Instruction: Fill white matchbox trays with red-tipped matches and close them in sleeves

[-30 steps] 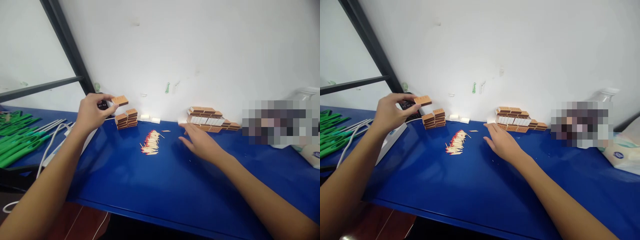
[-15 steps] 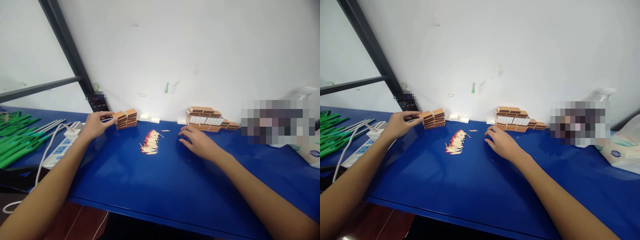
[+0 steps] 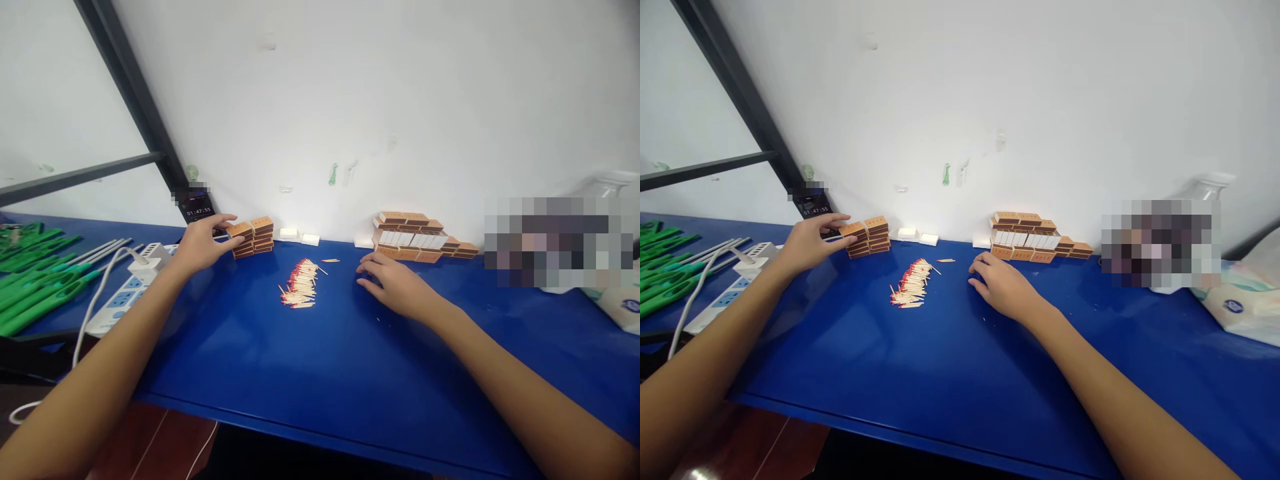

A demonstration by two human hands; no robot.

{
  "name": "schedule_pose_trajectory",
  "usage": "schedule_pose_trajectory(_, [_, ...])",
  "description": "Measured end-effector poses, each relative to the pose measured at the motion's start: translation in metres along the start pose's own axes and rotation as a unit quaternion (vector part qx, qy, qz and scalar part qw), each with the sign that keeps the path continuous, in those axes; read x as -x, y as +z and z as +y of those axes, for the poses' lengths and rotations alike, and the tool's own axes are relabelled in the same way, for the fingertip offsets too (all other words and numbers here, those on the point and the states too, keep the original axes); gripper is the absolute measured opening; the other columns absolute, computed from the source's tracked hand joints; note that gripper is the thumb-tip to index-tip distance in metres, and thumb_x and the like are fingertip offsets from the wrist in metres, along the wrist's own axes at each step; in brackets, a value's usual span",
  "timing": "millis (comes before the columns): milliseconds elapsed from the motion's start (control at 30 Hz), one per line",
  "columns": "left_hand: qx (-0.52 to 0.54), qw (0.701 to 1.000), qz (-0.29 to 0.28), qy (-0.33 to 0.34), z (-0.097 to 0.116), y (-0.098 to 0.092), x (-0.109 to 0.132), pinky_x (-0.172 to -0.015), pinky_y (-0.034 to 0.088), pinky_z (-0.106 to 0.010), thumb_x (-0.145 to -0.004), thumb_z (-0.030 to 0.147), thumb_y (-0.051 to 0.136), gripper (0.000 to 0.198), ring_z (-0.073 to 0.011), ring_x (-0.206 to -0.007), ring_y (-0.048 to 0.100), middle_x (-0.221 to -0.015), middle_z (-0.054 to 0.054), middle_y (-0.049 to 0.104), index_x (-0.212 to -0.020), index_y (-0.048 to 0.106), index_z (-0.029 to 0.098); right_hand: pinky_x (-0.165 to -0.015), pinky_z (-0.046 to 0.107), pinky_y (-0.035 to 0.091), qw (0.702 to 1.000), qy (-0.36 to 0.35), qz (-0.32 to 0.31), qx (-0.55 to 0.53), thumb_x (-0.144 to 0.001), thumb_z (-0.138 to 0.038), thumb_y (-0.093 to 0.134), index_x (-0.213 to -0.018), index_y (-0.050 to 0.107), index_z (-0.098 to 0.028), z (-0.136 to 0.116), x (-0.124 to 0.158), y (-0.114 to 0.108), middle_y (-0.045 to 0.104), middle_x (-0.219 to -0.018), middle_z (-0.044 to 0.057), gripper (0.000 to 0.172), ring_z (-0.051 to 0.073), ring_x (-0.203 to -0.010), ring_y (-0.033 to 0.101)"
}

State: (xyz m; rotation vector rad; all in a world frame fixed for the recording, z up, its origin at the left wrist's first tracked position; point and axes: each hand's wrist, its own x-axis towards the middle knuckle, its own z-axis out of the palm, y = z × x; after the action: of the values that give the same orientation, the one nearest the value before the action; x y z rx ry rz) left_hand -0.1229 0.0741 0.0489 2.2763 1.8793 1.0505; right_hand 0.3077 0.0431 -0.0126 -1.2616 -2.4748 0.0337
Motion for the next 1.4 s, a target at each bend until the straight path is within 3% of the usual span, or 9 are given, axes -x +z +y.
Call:
schedule_pose_trajectory(300, [0.018,1.000,-0.014,0.006,-0.003,-0.004,-0.007,-0.104,0.053,-0.043,-0.076,0.058,0.079,0.073,-0.0291,-0.111,0.069,-0.121,-0.011,0.075,-0.137,0.063,0.020,-0.093,0.049,0.059,1.000,0.002,-0.012,-0.006,-0.101,-0.030,0.052,-0.113,0.070,-0.019,-0.003,0.000,-0.002,0.065,-0.121,0.014,0.024,0.029,-0.103,0.068])
schedule_pose_trajectory(433, [-0.040,0.989,0.111,0.089,0.021,-0.006,-0.003,-0.115,0.044,-0.048,-0.086,0.050,0.074,0.056,-0.0330,-0.128,0.059,-0.133,-0.011,0.068,-0.134,0.064,0.022,-0.093,0.050,0.058,1.000,-0.002,-0.011,-0.012,-0.101,-0.030,0.052,-0.112,0.070,-0.018,-0.001,-0.001,0.000,0.065,-0.120,0.015,0.024,0.030,-0.104,0.068])
schedule_pose_trajectory(533, [-0.043,0.971,0.154,0.179,0.050,0.003,0.000,-0.115,0.042,-0.050,-0.090,0.038,0.071,0.038,-0.0328,-0.124,0.058,-0.125,-0.009,0.070,-0.125,0.067,0.024,-0.095,0.050,0.057,1.000,-0.011,-0.006,-0.012,-0.100,-0.029,0.052,-0.110,0.071,-0.019,0.000,-0.001,0.001,0.066,-0.116,0.015,0.023,0.030,-0.105,0.067])
schedule_pose_trajectory(667, [-0.091,0.947,0.015,0.307,0.088,0.034,-0.007,-0.104,0.046,-0.047,-0.098,0.034,0.057,0.025,-0.0299,-0.116,0.060,-0.112,-0.011,0.073,-0.113,0.071,0.019,-0.094,0.048,0.057,1.000,-0.008,-0.009,-0.006,-0.101,-0.028,0.053,-0.111,0.070,-0.019,0.000,-0.001,0.001,0.066,-0.116,0.014,0.022,0.029,-0.105,0.066])
schedule_pose_trajectory(733, [-0.127,0.928,-0.106,0.335,0.104,0.055,-0.016,-0.099,0.047,-0.044,-0.101,0.032,0.053,0.027,-0.0287,-0.113,0.061,-0.110,-0.012,0.073,-0.114,0.072,0.017,-0.094,0.047,0.056,1.000,-0.006,-0.016,0.003,-0.101,-0.027,0.053,-0.111,0.070,-0.017,-0.001,-0.001,0.001,0.066,-0.115,0.014,0.021,0.029,-0.105,0.066])
schedule_pose_trajectory(800, [-0.131,0.915,-0.160,0.347,0.118,0.078,-0.028,-0.090,0.050,-0.036,-0.097,0.031,0.061,0.021,-0.0245,-0.105,0.064,-0.104,-0.008,0.074,-0.108,0.074,0.019,-0.095,0.045,0.056,1.000,-0.008,-0.021,0.016,-0.102,-0.026,0.054,-0.110,0.069,-0.016,-0.003,-0.001,0.000,0.067,-0.113,0.014,0.020,0.029,-0.106,0.065])
schedule_pose_trajectory(1000, [-0.145,0.912,-0.174,0.342,0.159,0.139,-0.054,-0.087,0.049,-0.034,-0.101,0.030,0.058,0.031,-0.0247,-0.108,0.065,-0.112,-0.010,0.073,-0.127,0.068,0.017,-0.094,0.041,0.054,0.997,-0.012,-0.028,0.077,-0.103,-0.023,0.055,-0.110,0.070,-0.015,-0.010,-0.002,-0.002,0.069,-0.110,0.014,0.018,0.027,-0.104,0.065])
schedule_pose_trajectory(1133, [-0.164,0.898,-0.186,0.363,0.185,0.168,-0.061,-0.094,0.048,-0.038,-0.099,0.029,0.059,0.029,-0.0281,-0.114,0.063,-0.118,-0.013,0.071,-0.123,0.069,0.016,-0.096,0.043,0.052,0.995,-0.007,-0.036,0.097,-0.102,-0.021,0.055,-0.109,0.070,-0.014,-0.013,-0.004,-0.002,0.070,-0.109,0.015,0.018,0.029,-0.105,0.063])
schedule_pose_trajectory(1400, [-0.181,0.891,-0.194,0.367,0.195,0.181,-0.065,-0.093,0.046,-0.038,-0.098,0.026,0.058,0.021,-0.0286,-0.112,0.062,-0.118,-0.015,0.067,-0.107,0.073,0.014,-0.097,0.041,0.050,0.992,0.005,-0.051,0.118,-0.103,-0.023,0.055,-0.111,0.070,-0.013,-0.017,-0.004,-0.007,0.070,-0.112,0.015,0.020,0.028,-0.106,0.062])
